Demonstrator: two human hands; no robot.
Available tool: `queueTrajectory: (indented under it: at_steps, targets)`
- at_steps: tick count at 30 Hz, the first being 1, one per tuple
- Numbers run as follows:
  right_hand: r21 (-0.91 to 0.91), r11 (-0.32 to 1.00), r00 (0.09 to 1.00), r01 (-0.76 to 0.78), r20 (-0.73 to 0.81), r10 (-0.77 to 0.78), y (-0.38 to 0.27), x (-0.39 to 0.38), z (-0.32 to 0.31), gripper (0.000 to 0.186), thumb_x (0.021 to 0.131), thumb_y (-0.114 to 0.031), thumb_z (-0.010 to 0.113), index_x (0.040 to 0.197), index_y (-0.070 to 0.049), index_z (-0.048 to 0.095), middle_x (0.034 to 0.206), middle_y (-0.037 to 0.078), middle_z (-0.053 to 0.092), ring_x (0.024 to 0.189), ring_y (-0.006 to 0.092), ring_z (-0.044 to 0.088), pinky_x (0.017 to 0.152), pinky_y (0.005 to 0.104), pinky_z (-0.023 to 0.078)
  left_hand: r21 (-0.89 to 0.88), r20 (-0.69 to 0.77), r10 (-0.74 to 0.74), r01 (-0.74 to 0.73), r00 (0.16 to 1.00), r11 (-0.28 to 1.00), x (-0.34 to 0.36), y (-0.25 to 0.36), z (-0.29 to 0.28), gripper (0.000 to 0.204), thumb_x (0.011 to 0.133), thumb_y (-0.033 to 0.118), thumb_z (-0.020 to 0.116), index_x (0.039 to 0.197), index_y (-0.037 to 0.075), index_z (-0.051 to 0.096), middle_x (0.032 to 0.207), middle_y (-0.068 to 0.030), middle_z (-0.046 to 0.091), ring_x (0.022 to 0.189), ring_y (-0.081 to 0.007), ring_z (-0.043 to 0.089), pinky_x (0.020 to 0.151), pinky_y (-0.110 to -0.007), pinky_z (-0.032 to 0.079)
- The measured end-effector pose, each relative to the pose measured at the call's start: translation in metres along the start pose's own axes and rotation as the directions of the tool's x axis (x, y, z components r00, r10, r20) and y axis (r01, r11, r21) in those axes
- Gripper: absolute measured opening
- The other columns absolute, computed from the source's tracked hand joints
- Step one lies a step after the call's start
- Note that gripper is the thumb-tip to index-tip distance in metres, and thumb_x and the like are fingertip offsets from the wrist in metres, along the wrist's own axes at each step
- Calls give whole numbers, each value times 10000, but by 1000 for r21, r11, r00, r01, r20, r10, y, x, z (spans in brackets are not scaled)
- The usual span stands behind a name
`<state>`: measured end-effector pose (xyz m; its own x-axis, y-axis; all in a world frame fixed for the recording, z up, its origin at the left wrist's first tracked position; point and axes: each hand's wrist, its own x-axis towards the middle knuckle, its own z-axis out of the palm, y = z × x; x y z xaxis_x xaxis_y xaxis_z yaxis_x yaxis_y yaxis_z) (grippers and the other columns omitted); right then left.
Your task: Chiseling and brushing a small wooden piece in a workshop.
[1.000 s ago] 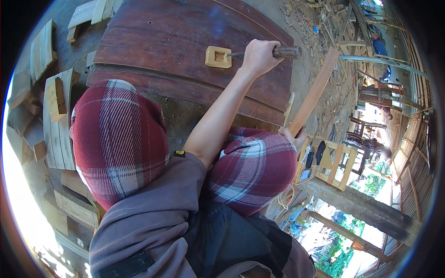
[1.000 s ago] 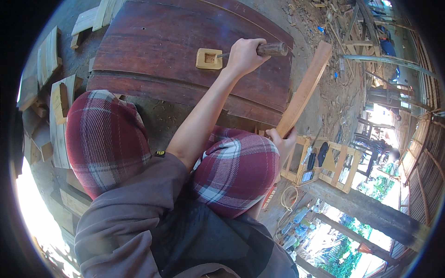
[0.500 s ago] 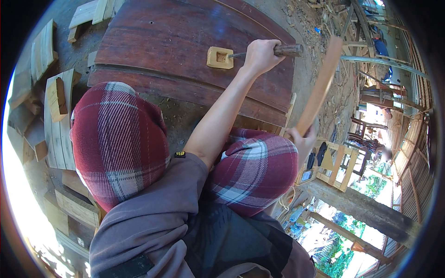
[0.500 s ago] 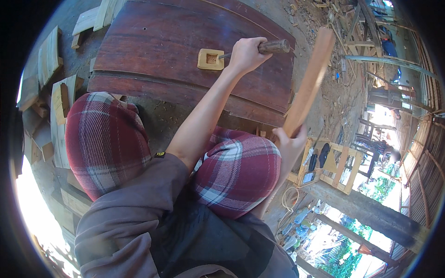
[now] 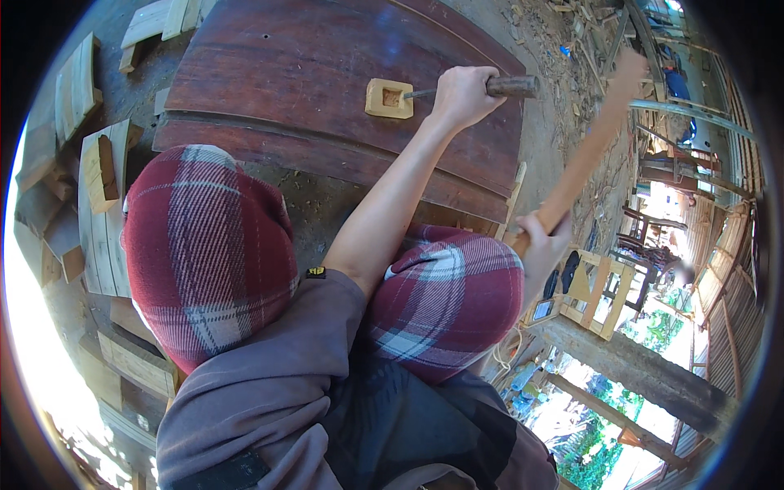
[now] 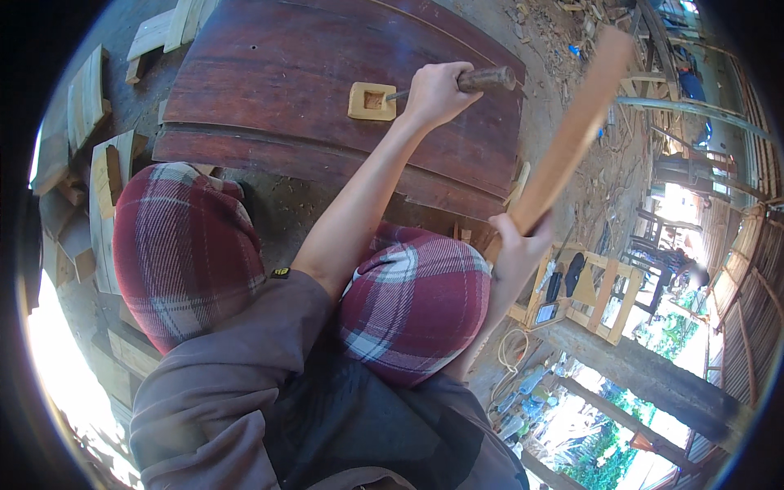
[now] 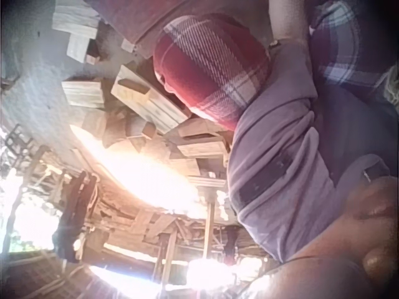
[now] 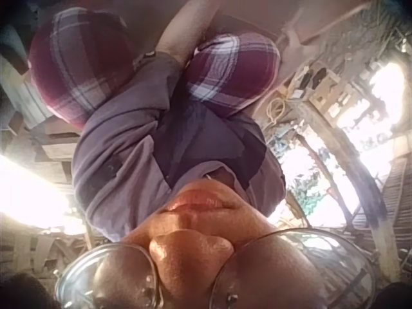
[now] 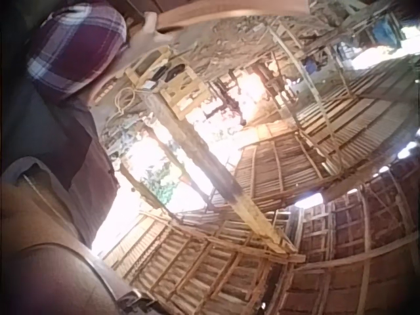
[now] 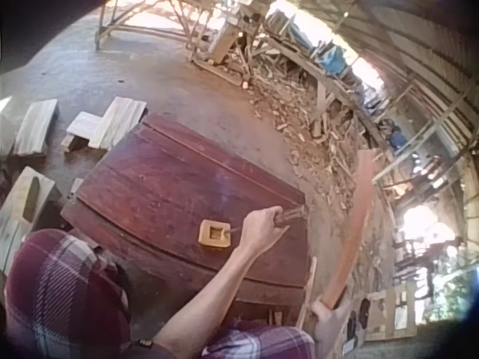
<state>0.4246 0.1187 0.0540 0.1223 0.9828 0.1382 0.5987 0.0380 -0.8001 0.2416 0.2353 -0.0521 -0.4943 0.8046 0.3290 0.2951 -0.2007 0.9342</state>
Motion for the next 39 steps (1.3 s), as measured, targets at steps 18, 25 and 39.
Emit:
queueTrajectory:
  at_steps: [18,25,39]
  targets:
    - [152,987,994,60,-98,-45,1,-13,0,486,580,-7,647,1048,34,522,797,62,528,679,161,531,661,284,445,38,-120,51,-47,991,998,0,1,-1,203,711,276,740,840,127,696,699,-102,663,693,-322,643,638,-399,505]
    - [-8,1000,999,-17,-30,16,10,-13,2,494,575,-9,659,1051,24,533,822,63,528,714,162,538,711,295,448,44,-128,76,-71,989,997,-1,8,1,189,716,262,737,830,117,696,697,-102,663,680,-322,640,641,-395,507]
    - [-7,1000,999,24,-22,-24,18,-9,4,408,610,18,616,1009,12,529,756,59,539,615,128,527,578,264,441,66,-95,124,-118,988,991,-4,-3,12,180,712,248,733,814,109,683,685,-105,654,666,-312,632,669,-389,479]
